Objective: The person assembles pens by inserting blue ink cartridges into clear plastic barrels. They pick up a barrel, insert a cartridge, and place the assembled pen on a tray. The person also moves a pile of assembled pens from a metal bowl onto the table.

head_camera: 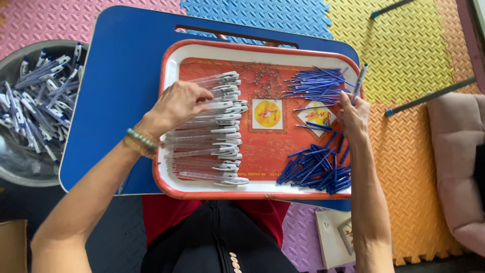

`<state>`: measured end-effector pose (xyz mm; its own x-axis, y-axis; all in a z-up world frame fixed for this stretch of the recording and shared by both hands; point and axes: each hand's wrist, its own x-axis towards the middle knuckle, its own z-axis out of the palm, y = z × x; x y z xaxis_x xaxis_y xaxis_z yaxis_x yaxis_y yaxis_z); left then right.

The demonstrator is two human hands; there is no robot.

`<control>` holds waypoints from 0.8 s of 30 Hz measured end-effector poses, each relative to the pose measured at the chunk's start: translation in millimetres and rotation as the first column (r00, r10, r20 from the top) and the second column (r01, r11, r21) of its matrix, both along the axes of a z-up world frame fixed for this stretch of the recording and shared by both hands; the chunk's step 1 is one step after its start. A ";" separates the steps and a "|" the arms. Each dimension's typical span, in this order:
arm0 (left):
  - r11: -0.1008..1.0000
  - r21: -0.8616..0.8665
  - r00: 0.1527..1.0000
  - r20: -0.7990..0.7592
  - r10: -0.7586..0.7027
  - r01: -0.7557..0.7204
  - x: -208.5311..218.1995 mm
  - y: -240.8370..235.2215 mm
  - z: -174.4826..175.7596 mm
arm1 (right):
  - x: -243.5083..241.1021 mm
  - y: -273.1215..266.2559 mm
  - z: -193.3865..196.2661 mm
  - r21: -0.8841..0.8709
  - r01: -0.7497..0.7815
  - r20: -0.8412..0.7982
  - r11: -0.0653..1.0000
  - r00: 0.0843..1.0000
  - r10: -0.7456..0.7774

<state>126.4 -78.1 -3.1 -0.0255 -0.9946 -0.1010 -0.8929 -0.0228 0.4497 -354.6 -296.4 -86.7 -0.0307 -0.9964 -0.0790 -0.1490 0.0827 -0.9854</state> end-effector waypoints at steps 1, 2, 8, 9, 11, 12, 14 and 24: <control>1.000 -0.001 1.000 -0.003 0.010 -0.010 15.8 13.0 -15.6 | -2.4 5.5 8.9 -0.001 -0.010 -0.003 1.000 1.000 0.010; 0.942 -0.335 0.996 -0.063 -0.060 0.036 31.5 26.3 -31.8 | -4.6 10.9 17.4 -0.050 -0.031 -0.066 0.998 0.997 0.028; 0.961 -0.006 0.955 0.104 0.276 -0.277 60.3 149.3 30.6 | -5.6 40.7 63.2 -0.028 0.002 -0.072 1.000 0.997 -0.004; 0.893 0.244 0.925 0.138 0.354 -0.379 57.1 163.8 37.5 | -0.9 55.1 81.6 0.007 0.018 -0.029 1.000 0.999 -0.018; 0.866 0.305 0.916 0.185 0.355 -0.397 50.5 180.1 15.6 | 9.8 71.2 92.0 -0.030 -0.028 0.005 0.999 1.000 0.028; 0.836 0.362 0.908 0.232 0.349 -0.413 47.0 187.2 5.0 | 14.5 79.1 97.8 -0.070 -0.068 0.039 0.995 0.997 0.071; 0.856 0.263 0.891 0.228 0.392 -0.444 50.6 193.1 -16.1 | 37.0 104.5 119.7 -0.064 -0.071 0.001 0.995 0.997 0.071; 0.865 0.258 0.235 -0.893 0.383 -0.430 1.5 156.8 31.2 | 75.9 176.9 78.5 0.005 -0.265 0.538 0.964 0.814 0.221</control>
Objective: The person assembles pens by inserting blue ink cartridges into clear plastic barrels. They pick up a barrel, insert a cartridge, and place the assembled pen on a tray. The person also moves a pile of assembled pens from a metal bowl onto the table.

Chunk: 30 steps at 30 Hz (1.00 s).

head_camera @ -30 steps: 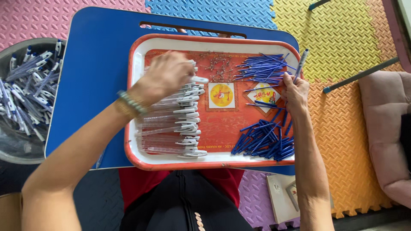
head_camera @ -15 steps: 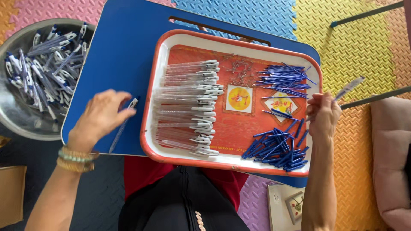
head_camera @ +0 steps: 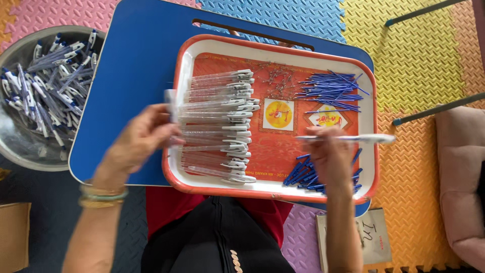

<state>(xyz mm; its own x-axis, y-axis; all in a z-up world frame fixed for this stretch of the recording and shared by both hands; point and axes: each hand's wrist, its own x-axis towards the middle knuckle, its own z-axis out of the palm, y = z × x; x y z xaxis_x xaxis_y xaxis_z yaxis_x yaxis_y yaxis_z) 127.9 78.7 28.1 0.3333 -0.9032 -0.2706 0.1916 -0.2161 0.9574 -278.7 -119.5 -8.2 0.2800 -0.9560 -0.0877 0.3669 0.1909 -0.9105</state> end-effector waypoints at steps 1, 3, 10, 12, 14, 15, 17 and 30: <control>1.000 -0.001 1.000 0.000 -0.003 0.003 -14.6 -9.2 -1.9 | 14.3 12.2 6.2 -0.001 0.003 0.000 1.000 1.000 -0.003; 0.988 -0.106 0.970 -0.203 -0.135 0.115 -44.1 -27.2 -6.2 | 43.0 36.8 18.0 -0.107 -0.100 -0.005 0.989 0.995 0.100; 0.964 -0.138 0.827 -0.496 -0.265 0.226 -109.8 -54.0 -13.5 | 81.9 64.1 15.1 -0.130 -0.022 -0.003 0.991 1.000 0.021; 0.943 -0.200 0.794 -0.510 -0.331 0.265 -115.4 -56.0 -20.5 | 89.1 70.8 28.5 -0.229 -0.002 -0.114 0.973 0.993 -0.025; 0.939 -0.214 0.785 -0.516 -0.343 0.270 -117.6 -58.1 -20.7 | 91.0 73.2 29.9 -0.233 0.007 -0.112 0.972 0.993 -0.034; 0.934 -0.229 0.777 -0.519 -0.356 0.275 -118.4 -59.2 -20.6 | 92.2 74.1 30.8 -0.238 0.016 -0.109 0.971 0.993 -0.043; 0.931 -0.239 0.770 -0.524 -0.364 0.278 -119.2 -59.8 -21.8 | 94.1 75.0 34.5 -0.247 0.021 -0.117 0.969 0.992 -0.052; 0.927 -0.250 0.767 -0.524 -0.371 0.278 -123.1 -62.6 -28.3 | 97.6 75.2 36.7 -0.426 -0.007 -0.204 0.905 0.975 -0.089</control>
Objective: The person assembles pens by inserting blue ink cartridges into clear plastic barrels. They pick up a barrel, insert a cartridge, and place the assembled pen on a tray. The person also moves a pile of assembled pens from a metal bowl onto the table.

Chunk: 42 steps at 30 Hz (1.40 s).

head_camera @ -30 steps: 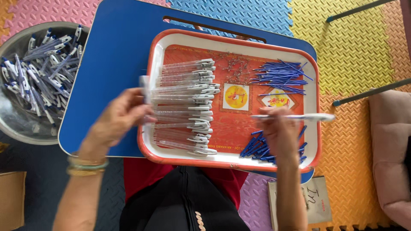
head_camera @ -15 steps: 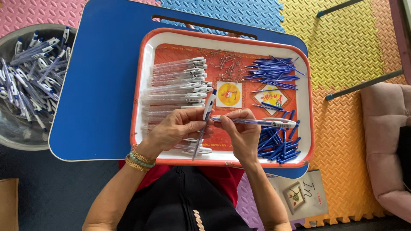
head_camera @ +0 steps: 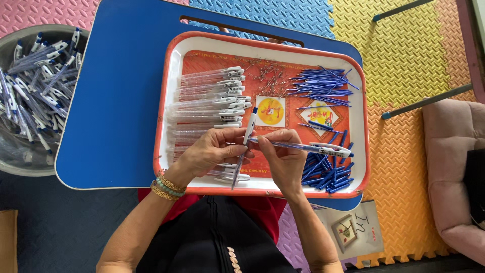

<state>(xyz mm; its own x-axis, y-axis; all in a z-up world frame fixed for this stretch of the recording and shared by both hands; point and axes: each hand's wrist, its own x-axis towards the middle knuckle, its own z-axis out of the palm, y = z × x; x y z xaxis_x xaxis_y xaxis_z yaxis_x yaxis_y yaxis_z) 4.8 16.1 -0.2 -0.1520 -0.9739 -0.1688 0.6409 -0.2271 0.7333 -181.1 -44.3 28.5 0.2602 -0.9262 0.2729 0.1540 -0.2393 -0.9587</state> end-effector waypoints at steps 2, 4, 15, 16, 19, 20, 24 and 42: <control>1.000 0.001 1.000 0.008 0.005 -0.005 -1.9 2.0 3.2 | 0.1 -1.4 -0.8 -0.032 -0.001 -0.006 0.999 1.000 0.001; 1.000 0.000 1.000 0.017 0.009 -0.009 -4.1 2.5 5.1 | -2.1 -3.3 -4.7 -0.067 -0.002 -0.011 0.998 1.000 0.001; 0.998 0.014 0.997 0.019 0.069 -0.069 -20.8 -9.1 -19.4 | -11.2 -3.7 -47.1 -0.717 0.020 -0.174 0.697 0.963 -0.207; 0.998 0.015 0.997 0.021 0.068 -0.068 -19.4 -7.3 -23.9 | -11.0 -6.1 -34.9 -0.716 0.022 -0.174 0.698 0.963 -0.208; 0.999 0.037 1.000 0.002 -0.002 0.002 -14.0 -5.2 -35.5 | -10.3 -16.5 2.9 -0.439 0.038 -0.213 0.898 0.966 -0.145; 0.999 0.027 0.999 0.017 -0.036 0.036 -12.9 -6.1 -38.6 | -11.2 -21.4 16.0 -0.315 0.020 -0.210 0.949 0.974 -0.091; 0.990 -0.005 0.989 0.049 -0.140 0.141 -11.8 -6.6 -37.2 | -25.4 -55.6 10.8 0.057 -0.140 -0.268 0.989 0.952 0.150; 0.958 0.019 0.950 0.127 -0.286 0.286 -8.8 2.4 -31.7 | -58.3 -111.5 -1.2 0.286 0.191 -0.099 0.939 0.981 -0.169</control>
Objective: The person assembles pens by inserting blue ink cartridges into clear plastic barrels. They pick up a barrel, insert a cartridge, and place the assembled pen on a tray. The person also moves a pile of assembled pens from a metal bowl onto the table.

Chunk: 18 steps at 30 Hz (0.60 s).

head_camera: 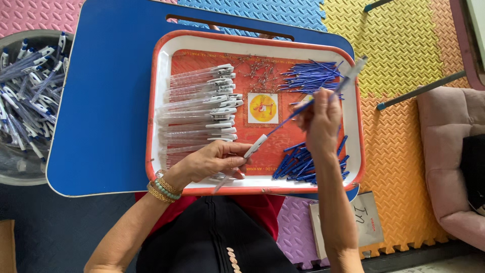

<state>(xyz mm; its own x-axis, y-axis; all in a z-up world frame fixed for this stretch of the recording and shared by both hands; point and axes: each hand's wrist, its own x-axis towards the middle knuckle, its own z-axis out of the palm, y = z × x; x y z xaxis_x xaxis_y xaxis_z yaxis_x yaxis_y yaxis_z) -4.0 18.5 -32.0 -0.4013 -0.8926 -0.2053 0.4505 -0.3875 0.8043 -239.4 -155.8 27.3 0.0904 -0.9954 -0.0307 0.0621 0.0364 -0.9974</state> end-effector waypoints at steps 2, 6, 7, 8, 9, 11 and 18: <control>1.000 -0.001 1.000 0.013 -0.016 0.016 1.2 -0.6 -3.9 | -22.7 -9.2 -14.6 0.025 0.022 0.054 0.999 0.998 -0.023; 0.996 0.000 0.995 0.041 -0.086 0.086 -1.5 -0.5 -13.7 | -58.5 -4.6 -29.1 0.081 0.092 0.081 0.992 0.992 -0.099; 0.996 0.000 0.995 0.042 -0.087 0.087 -1.1 0.4 -13.5 | -62.7 1.7 -21.0 0.080 0.093 0.082 0.992 0.992 -0.100; 0.995 0.001 0.994 0.044 -0.101 0.101 -0.5 1.4 -13.4 | -66.7 8.0 -13.0 0.083 0.120 0.008 0.989 0.993 -0.121; 0.994 0.003 0.993 0.045 -0.112 0.112 0.4 2.8 -13.3 | -70.0 14.0 -5.1 0.084 0.144 -0.067 0.986 0.988 -0.139; 0.993 0.007 0.991 0.059 -0.116 0.116 4.5 2.4 -6.0 | -91.3 21.7 -14.8 0.029 0.090 -0.211 0.996 0.974 -0.082; 0.990 0.018 0.986 0.091 -0.142 0.141 5.9 -3.8 -5.4 | -118.1 49.2 -13.3 -0.205 -0.075 -0.693 0.976 0.715 -0.091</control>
<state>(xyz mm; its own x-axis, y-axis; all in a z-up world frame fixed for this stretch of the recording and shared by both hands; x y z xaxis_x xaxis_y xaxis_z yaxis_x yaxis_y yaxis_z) 1.9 14.7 -37.4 -0.5020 -0.8259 -0.2566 0.3153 -0.4511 0.8349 -357.5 -106.5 14.0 0.1177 -0.9857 0.1203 -0.6513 -0.1680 -0.7400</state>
